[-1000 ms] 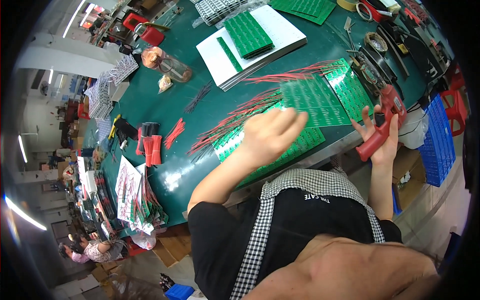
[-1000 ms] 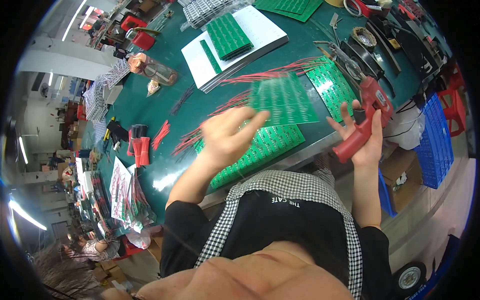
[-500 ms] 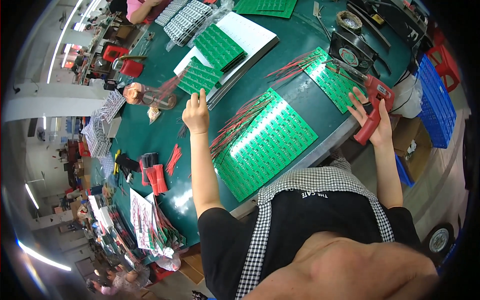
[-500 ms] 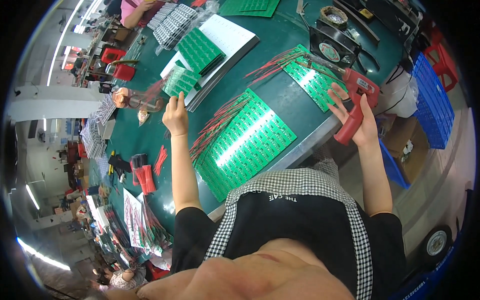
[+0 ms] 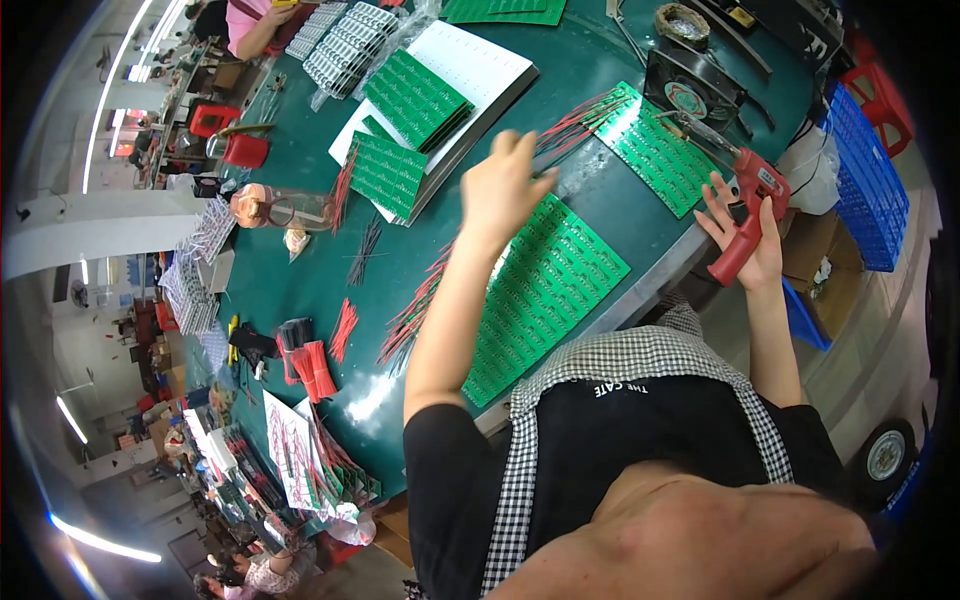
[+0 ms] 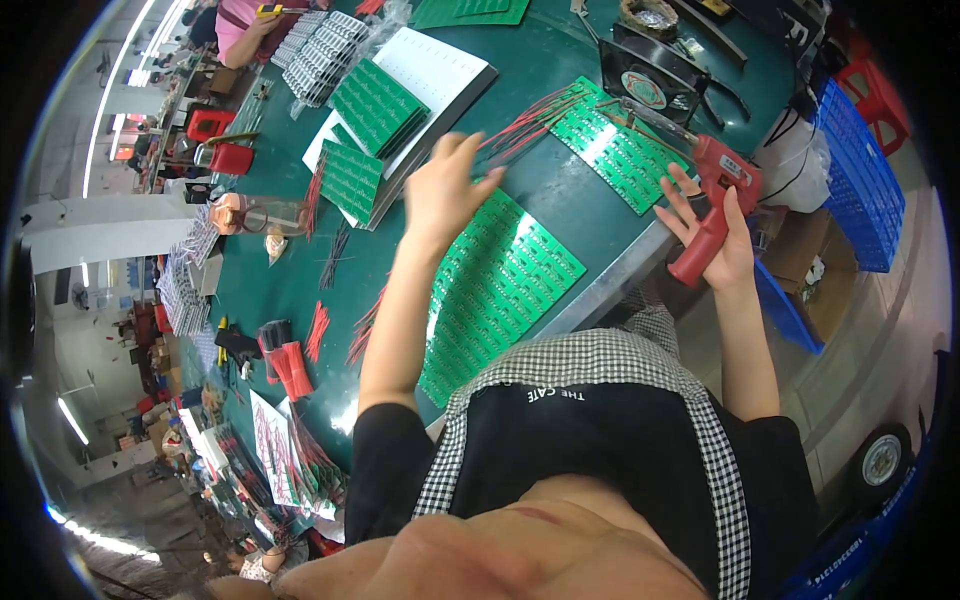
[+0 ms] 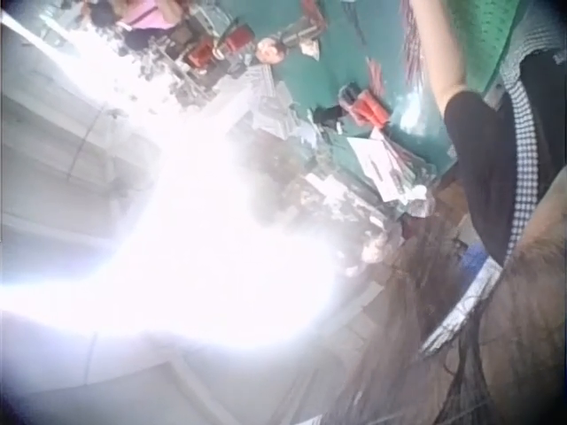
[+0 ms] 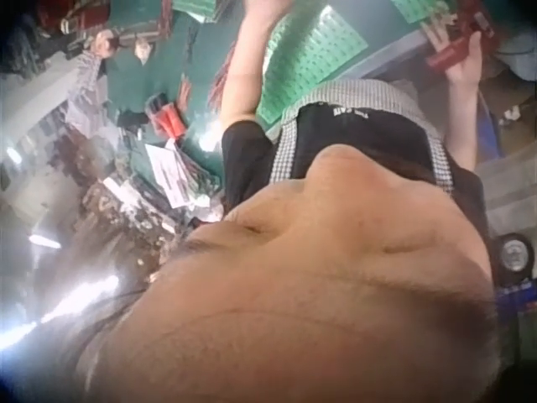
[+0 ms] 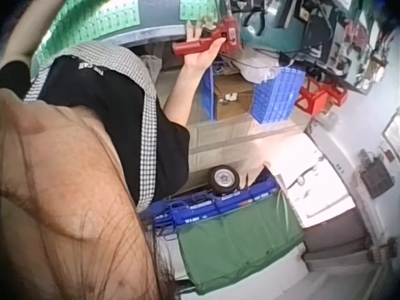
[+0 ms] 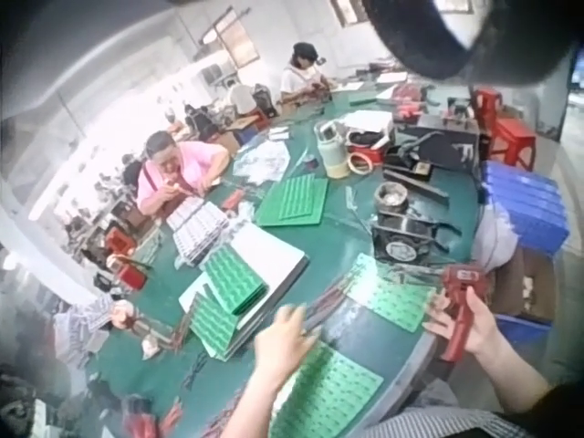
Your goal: Assembling bundles of wires into green circuit boards at a factory workstation.
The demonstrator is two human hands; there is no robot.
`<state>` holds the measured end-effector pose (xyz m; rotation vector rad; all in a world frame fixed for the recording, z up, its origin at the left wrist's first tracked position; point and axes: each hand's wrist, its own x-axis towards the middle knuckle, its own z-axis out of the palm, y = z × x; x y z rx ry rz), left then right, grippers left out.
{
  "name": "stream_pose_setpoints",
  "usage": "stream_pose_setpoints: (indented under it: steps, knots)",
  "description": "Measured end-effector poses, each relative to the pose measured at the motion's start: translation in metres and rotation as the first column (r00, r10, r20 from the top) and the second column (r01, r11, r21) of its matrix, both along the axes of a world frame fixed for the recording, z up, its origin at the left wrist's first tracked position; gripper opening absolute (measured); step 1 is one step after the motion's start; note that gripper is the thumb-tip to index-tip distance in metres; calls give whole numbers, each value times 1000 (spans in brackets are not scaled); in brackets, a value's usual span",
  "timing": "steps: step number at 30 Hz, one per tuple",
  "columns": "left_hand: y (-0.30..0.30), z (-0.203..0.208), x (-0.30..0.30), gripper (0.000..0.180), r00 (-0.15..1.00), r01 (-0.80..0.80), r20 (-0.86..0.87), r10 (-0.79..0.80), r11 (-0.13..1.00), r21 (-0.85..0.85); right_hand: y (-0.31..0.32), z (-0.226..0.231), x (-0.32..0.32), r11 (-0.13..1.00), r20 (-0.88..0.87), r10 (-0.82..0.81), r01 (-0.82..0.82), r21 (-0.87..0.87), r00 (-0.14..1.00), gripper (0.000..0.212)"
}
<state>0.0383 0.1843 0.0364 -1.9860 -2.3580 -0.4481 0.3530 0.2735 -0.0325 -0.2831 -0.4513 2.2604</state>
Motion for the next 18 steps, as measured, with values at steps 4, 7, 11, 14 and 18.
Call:
stream_pose_setpoints:
  steps: [4,7,11,14,18]
  knots:
    - [66,-40,8,37,991,84,-99,-93,992,-91,-2,2,-1,1000,-13,-21,22,20,1000,60]
    - [88,-62,-1,24,975,111,-174,-141,979,-172,2,5,-2,998,-6,-27,27,56,1000,61]
    - [88,-60,-6,9,876,343,-323,-359,933,-108,16,6,-9,993,24,-23,20,115,999,60]
    - [77,-51,-13,11,857,370,-339,-387,922,-118,21,5,-17,990,50,-40,32,135,998,59]
    - [52,-36,-32,25,863,366,-319,-392,920,-140,8,2,-27,994,67,62,-68,86,996,60]
